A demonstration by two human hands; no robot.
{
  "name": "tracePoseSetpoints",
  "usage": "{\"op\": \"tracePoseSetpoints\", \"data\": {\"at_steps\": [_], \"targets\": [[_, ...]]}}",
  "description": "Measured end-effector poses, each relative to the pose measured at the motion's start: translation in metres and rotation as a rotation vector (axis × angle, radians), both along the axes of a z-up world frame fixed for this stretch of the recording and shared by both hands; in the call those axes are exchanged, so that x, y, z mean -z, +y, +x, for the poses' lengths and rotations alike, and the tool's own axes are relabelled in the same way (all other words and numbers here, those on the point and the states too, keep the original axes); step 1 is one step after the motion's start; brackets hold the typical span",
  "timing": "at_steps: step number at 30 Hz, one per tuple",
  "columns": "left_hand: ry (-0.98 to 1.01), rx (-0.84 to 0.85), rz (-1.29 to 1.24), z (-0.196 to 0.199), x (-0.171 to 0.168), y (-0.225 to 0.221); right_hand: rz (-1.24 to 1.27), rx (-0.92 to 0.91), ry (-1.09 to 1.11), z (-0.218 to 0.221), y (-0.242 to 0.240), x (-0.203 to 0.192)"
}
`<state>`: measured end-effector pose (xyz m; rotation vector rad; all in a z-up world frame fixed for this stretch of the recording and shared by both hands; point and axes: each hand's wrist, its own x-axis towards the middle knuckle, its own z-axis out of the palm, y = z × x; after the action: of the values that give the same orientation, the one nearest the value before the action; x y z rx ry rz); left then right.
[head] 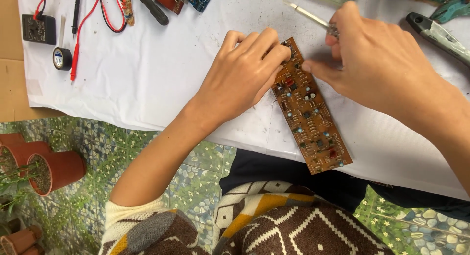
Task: Removing various electronic components from a printed circuit board using a soldering iron and a screwdriver.
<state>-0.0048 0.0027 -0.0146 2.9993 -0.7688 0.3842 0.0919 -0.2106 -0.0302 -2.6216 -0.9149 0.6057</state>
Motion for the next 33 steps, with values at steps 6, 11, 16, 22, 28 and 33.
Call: {"op": "tracePoseSetpoints", "data": {"at_steps": [6, 11, 16, 22, 28, 33], "targets": [[-0.069, 0.055, 0.083, 0.010, -0.002, 0.000, -0.037, 0.003, -0.048, 0.004, 0.003, 0.009], [-0.137, 0.125, 0.141, 0.017, -0.005, -0.002, -0.027, -0.008, -0.073, 0.004, 0.002, 0.011], [-0.115, 0.164, 0.153, 0.022, -0.006, -0.003, -0.020, -0.003, -0.070, 0.005, 0.001, 0.013], [-0.142, 0.166, 0.243, 0.028, -0.012, -0.002, -0.022, 0.007, -0.046, 0.006, 0.001, 0.014], [-0.233, 0.256, 0.367, 0.031, -0.016, -0.008, 0.003, 0.013, -0.052, 0.004, 0.000, 0.015], [-0.256, 0.232, 0.500, 0.029, -0.014, -0.010, 0.000, 0.019, -0.049, 0.005, 0.000, 0.015]]}}
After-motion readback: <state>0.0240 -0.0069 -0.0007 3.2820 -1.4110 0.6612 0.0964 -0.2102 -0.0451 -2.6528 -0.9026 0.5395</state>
